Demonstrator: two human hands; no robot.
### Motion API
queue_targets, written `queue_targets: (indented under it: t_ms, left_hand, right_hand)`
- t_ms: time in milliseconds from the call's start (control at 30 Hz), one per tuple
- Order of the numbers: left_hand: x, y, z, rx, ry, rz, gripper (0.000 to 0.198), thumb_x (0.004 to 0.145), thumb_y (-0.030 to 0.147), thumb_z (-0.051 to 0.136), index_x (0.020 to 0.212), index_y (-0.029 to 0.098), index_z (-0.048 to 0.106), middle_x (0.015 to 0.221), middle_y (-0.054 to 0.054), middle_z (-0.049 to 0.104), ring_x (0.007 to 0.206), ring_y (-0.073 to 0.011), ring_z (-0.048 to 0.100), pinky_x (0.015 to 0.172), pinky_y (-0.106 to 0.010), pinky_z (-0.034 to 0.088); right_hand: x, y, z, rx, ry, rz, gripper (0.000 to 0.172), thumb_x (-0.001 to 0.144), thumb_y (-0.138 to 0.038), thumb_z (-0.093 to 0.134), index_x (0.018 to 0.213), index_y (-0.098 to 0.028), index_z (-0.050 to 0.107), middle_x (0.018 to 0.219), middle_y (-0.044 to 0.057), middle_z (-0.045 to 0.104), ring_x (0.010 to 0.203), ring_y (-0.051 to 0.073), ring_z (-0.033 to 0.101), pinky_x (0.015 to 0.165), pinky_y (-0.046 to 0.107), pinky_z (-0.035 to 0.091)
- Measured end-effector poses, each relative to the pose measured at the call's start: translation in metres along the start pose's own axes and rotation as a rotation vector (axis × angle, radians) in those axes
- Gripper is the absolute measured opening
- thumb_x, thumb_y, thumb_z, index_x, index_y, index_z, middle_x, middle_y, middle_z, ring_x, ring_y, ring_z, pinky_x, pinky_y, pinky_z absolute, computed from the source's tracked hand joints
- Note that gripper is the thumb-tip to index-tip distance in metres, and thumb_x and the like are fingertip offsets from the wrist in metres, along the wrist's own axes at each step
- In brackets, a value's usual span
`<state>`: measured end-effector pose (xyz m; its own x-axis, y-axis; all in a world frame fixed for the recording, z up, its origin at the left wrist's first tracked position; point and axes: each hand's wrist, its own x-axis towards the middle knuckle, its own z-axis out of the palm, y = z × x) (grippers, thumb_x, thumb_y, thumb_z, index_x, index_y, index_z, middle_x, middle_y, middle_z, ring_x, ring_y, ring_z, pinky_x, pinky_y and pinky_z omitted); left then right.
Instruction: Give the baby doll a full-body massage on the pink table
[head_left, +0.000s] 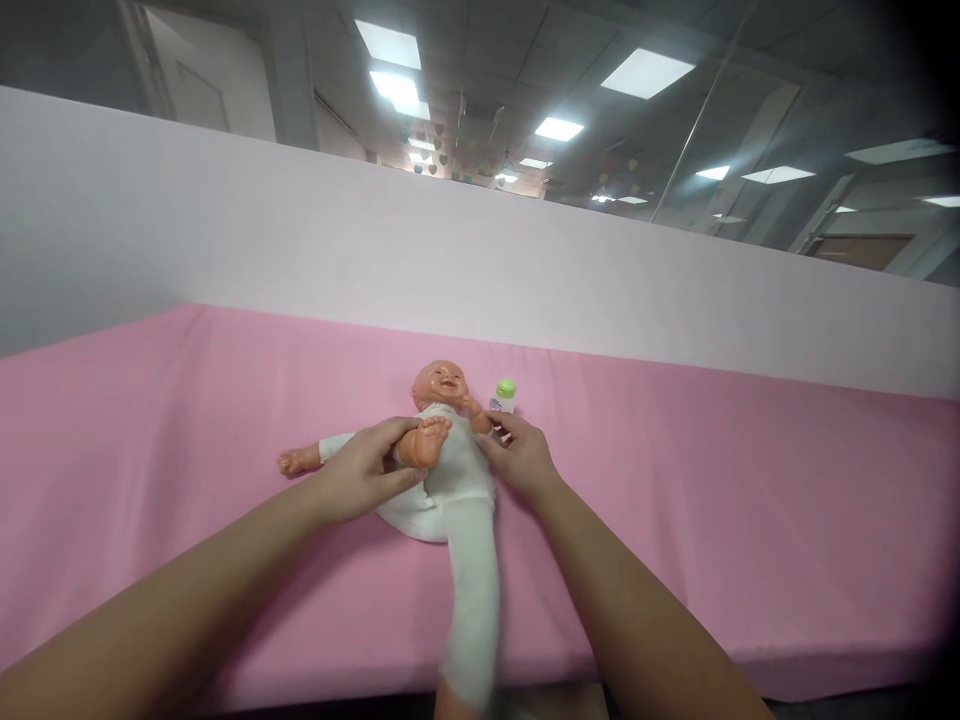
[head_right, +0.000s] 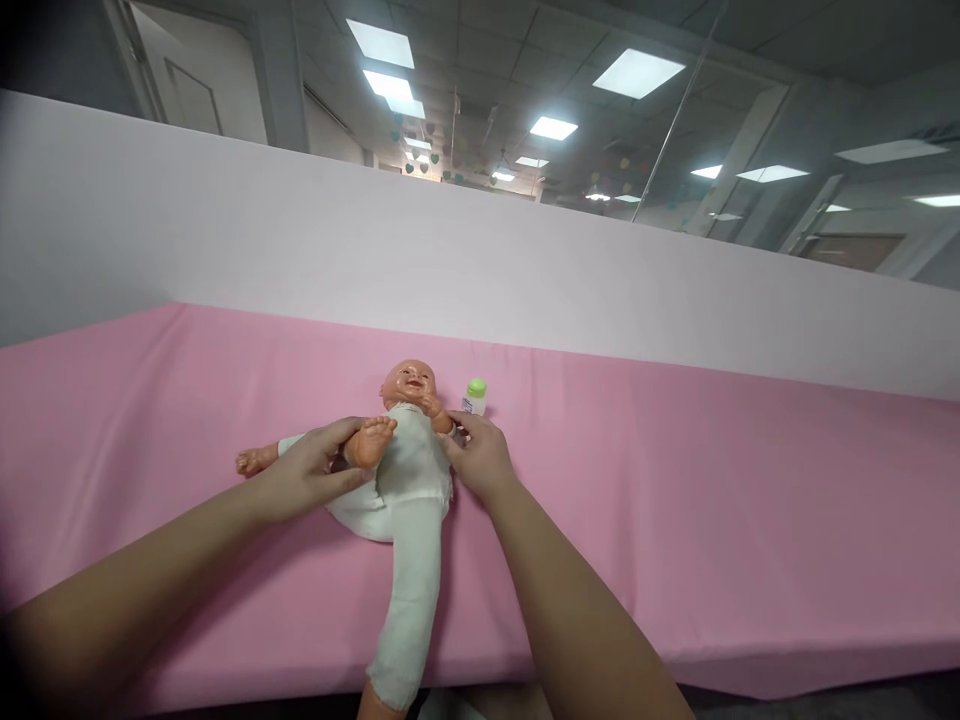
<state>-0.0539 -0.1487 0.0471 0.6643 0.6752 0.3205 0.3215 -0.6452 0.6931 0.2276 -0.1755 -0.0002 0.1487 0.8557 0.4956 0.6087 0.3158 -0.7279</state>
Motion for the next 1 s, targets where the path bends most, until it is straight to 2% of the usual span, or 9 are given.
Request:
queue_targets:
  t_ms: [133, 233, 333, 433, 533, 667, 767, 867, 1000]
  left_hand:
    - [-0.001, 0.008, -0.005, -0.106, -0.105, 0.075, 0.047, 0.079, 0.030, 0.078, 0.124, 0.025, 0.066, 0.123, -0.006, 0.068, 0.109, -0.0263, 0.066, 0.086, -0.033, 0.053]
    - [-0.006, 0.017, -0.007, -0.175, -0.304, 0.104, 0.046, 0.069, 0.030, 0.086, 0.112, 0.024, 0.069, 0.119, -0.005, 0.067, 0.104, -0.0262, 0.067, 0.086, -0.033, 0.054]
    - [-0.012, 0.024, -0.001, -0.169, -0.489, 0.136, 0.052, 0.057, 0.039, 0.094, 0.101, 0.024, 0.070, 0.113, -0.004, 0.067, 0.096, -0.0245, 0.066, 0.081, -0.031, 0.055]
    - [-0.017, 0.026, 0.011, -0.100, -0.642, 0.263, 0.059, 0.047, 0.047, 0.096, 0.094, 0.025, 0.069, 0.101, -0.001, 0.068, 0.092, -0.0240, 0.063, 0.082, -0.032, 0.053]
    - [-0.020, 0.026, 0.024, 0.006, -0.708, 0.369, 0.061, 0.041, 0.049, 0.096, 0.089, 0.025, 0.068, 0.091, 0.000, 0.069, 0.089, -0.0253, 0.061, 0.088, -0.038, 0.049]
    - [-0.021, 0.025, 0.025, -0.007, -0.697, 0.359, 0.060, 0.042, 0.049, 0.096, 0.089, 0.025, 0.069, 0.091, -0.001, 0.070, 0.088, -0.0259, 0.061, 0.087, -0.038, 0.049]
    - [-0.020, 0.025, 0.016, -0.145, -0.633, 0.207, 0.059, 0.047, 0.048, 0.096, 0.094, 0.024, 0.069, 0.097, -0.002, 0.070, 0.088, -0.0249, 0.064, 0.081, -0.035, 0.052]
    - [-0.017, 0.020, 0.006, -0.338, -0.491, 0.015, 0.058, 0.056, 0.042, 0.096, 0.103, 0.024, 0.066, 0.105, -0.004, 0.071, 0.089, -0.0252, 0.067, 0.074, -0.033, 0.055]
    - [-0.007, 0.002, -0.002, -0.454, -0.249, -0.095, 0.059, 0.066, 0.032, 0.091, 0.118, 0.024, 0.063, 0.118, -0.005, 0.069, 0.105, -0.0280, 0.067, 0.082, -0.035, 0.056]
  right_hand:
    - [0.006, 0.017, -0.008, 0.204, 0.138, 0.169, 0.044, 0.084, -0.045, 0.072, 0.121, -0.023, 0.070, 0.102, 0.004, 0.075, 0.083, 0.019, 0.066, 0.077, 0.032, 0.053]
    - [0.011, 0.031, -0.018, 0.295, 0.229, 0.312, 0.049, 0.081, -0.051, 0.072, 0.119, -0.020, 0.067, 0.094, 0.004, 0.074, 0.082, 0.020, 0.068, 0.075, 0.032, 0.053]
    - [0.013, 0.042, -0.025, 0.303, 0.244, 0.395, 0.047, 0.082, -0.054, 0.071, 0.115, -0.021, 0.067, 0.085, 0.002, 0.073, 0.078, 0.020, 0.068, 0.071, 0.031, 0.053]
    - [0.014, 0.050, -0.026, 0.280, 0.248, 0.413, 0.049, 0.081, -0.057, 0.071, 0.114, -0.021, 0.067, 0.081, 0.001, 0.072, 0.074, 0.020, 0.068, 0.067, 0.030, 0.053]
    - [0.015, 0.058, -0.024, 0.249, 0.238, 0.433, 0.050, 0.081, -0.059, 0.070, 0.115, -0.022, 0.068, 0.081, 0.001, 0.072, 0.073, 0.021, 0.068, 0.064, 0.030, 0.053]
    - [0.015, 0.065, -0.023, 0.221, 0.226, 0.474, 0.042, 0.081, -0.056, 0.069, 0.104, -0.020, 0.069, 0.090, 0.006, 0.076, 0.075, 0.023, 0.070, 0.062, 0.031, 0.054]
    - [0.013, 0.061, -0.024, 0.188, 0.228, 0.467, 0.041, 0.083, -0.056, 0.068, 0.103, -0.020, 0.069, 0.091, 0.006, 0.076, 0.077, 0.024, 0.071, 0.063, 0.032, 0.055]
    - [0.010, 0.045, -0.020, 0.115, 0.260, 0.374, 0.045, 0.085, -0.057, 0.067, 0.113, -0.022, 0.068, 0.090, 0.004, 0.076, 0.080, 0.023, 0.071, 0.069, 0.032, 0.056]
    - [0.003, 0.017, -0.004, 0.029, 0.224, 0.142, 0.041, 0.089, -0.048, 0.067, 0.123, -0.024, 0.068, 0.106, 0.005, 0.076, 0.088, 0.022, 0.070, 0.077, 0.034, 0.057]
